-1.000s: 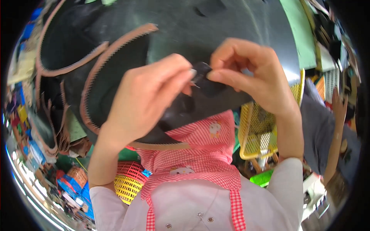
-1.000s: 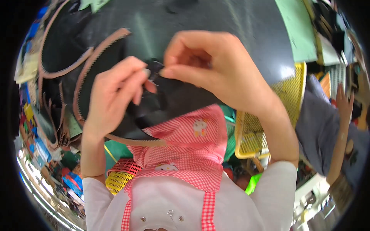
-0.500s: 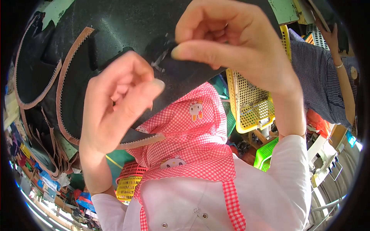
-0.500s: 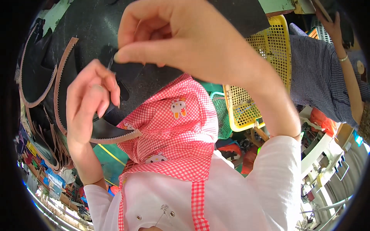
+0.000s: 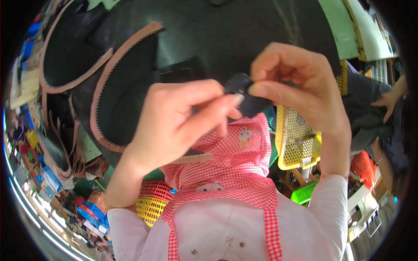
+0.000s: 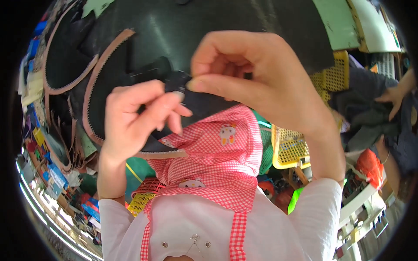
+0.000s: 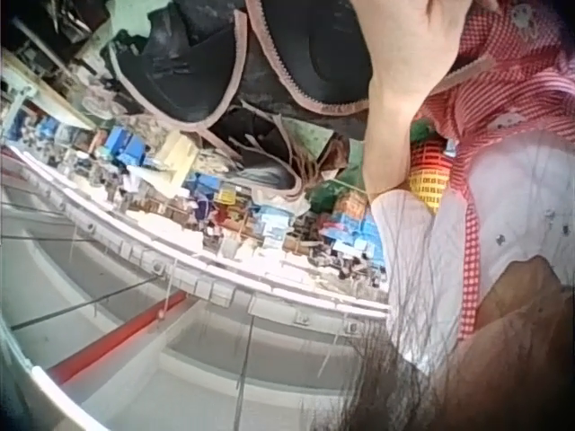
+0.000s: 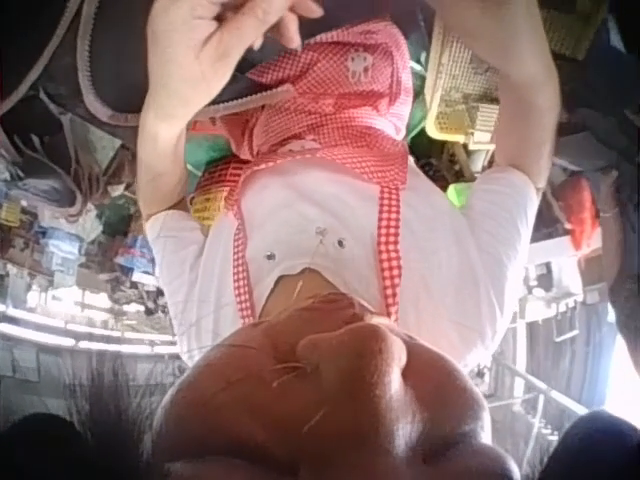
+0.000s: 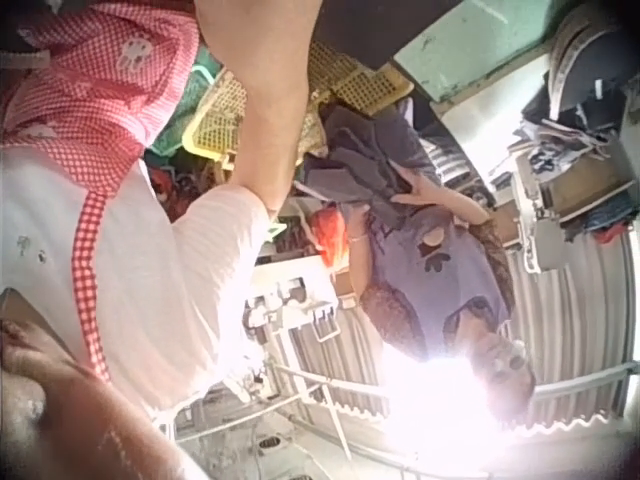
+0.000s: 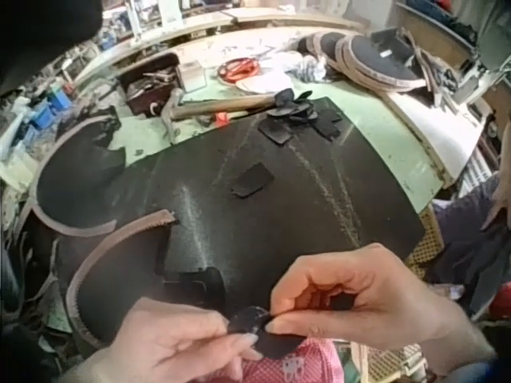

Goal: Attaching small reinforcement tabs to shoe upper components at a factory workbench.

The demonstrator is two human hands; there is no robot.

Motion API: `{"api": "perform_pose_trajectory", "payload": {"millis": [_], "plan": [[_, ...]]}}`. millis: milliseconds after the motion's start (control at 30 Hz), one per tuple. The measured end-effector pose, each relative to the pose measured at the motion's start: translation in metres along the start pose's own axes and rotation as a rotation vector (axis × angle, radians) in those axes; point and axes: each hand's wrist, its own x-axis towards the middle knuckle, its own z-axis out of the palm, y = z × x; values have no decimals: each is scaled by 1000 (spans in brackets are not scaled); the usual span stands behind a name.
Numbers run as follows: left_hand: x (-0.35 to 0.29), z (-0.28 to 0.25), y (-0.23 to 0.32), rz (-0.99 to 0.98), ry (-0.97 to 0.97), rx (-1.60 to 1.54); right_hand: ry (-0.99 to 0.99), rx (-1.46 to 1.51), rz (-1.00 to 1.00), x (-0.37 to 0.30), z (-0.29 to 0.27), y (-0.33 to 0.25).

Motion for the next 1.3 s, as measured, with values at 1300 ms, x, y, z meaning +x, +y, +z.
{"api": "perform_pose_trajectory", "payload": {"millis": [1300], "plan": [[-27,-34,-21,-316,136,51,159,-728,-369,26,33,28]]}}
